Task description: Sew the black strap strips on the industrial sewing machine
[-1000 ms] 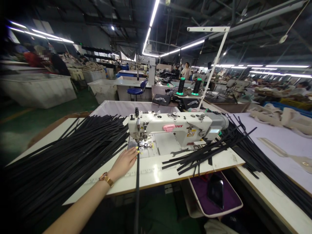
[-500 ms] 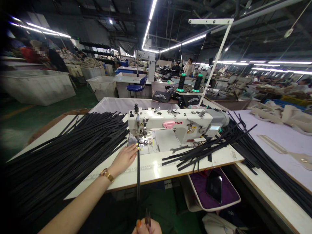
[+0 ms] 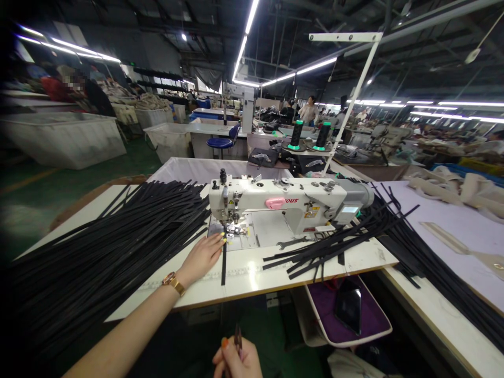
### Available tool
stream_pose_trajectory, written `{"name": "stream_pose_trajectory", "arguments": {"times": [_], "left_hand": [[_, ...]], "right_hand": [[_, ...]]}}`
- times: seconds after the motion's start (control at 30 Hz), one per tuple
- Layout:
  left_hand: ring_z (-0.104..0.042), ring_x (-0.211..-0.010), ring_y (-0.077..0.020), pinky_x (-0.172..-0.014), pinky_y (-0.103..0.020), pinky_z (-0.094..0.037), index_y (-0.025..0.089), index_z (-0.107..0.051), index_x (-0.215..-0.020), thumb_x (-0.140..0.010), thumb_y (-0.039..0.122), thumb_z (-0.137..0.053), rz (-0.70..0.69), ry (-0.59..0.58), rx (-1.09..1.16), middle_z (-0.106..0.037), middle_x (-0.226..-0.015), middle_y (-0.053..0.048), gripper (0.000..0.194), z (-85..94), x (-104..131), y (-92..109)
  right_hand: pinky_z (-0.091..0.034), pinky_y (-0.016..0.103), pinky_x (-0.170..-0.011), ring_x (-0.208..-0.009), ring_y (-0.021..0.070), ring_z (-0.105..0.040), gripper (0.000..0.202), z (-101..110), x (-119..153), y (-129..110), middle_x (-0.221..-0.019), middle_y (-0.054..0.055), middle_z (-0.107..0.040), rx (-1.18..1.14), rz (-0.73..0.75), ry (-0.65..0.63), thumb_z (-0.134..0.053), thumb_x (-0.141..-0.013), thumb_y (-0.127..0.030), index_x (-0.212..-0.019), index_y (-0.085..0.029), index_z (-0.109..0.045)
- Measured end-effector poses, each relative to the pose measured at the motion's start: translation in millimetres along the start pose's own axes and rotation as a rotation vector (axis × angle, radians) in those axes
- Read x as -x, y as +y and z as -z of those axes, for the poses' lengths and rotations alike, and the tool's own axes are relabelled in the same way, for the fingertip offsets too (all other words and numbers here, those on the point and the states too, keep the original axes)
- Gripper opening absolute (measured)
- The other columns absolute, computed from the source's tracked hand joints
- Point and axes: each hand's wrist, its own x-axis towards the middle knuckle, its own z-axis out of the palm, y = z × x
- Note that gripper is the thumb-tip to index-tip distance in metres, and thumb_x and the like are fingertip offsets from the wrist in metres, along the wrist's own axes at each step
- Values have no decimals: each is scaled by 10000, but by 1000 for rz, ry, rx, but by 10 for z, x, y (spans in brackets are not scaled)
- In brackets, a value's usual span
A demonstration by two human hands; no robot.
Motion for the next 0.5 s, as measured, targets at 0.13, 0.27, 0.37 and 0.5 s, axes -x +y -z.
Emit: {"name": "stream_pose_trajectory", "arguments": {"times": [0.13, 0.27, 0.37, 0.5], "left_hand": [[-485, -1293, -291, -1073, -548, -374, 199, -621, -1244, -935, 198, -441, 6, -7, 7, -560, -1377, -99, 358, 22, -2, 25], [-484, -1293, -296, -1071, -559, -369, 199, -626, -1239, -932, 193, -446, 18, -10, 24, -565, -1371, -105, 356, 44, -18, 41], [-476, -1303, -291, -1080, -550, -360, 201, -627, -1238, -931, 193, -452, 37, -30, 51, -559, -1378, -99, 353, 57, -11, 40], [-481, -1300, -269, -1092, -509, -362, 192, -592, -1280, -926, 187, -455, 65, -78, 123, -564, -1374, -94, 380, 87, 106, 77]], "right_hand": [[-151, 204, -406, -333, 42, -274, 594, -10, -65, -23, -406, -12, -573, 21, 33, -2, -600, -700, -749, -672, -155, -594], [-191, 213, -423, -327, 55, -297, 582, -22, -142, 10, -383, -32, -528, 64, 95, 33, -551, -739, -747, -657, -171, -568], [-314, 230, -502, -394, 93, -418, 548, 31, -120, -106, -401, -30, -520, 196, 197, 85, -508, -808, -695, -666, -170, -578], [-396, 250, -603, -620, 153, -564, 403, 174, -92, -415, -620, 22, -617, 570, 361, 176, -498, -904, -519, -738, -174, -622]]}}
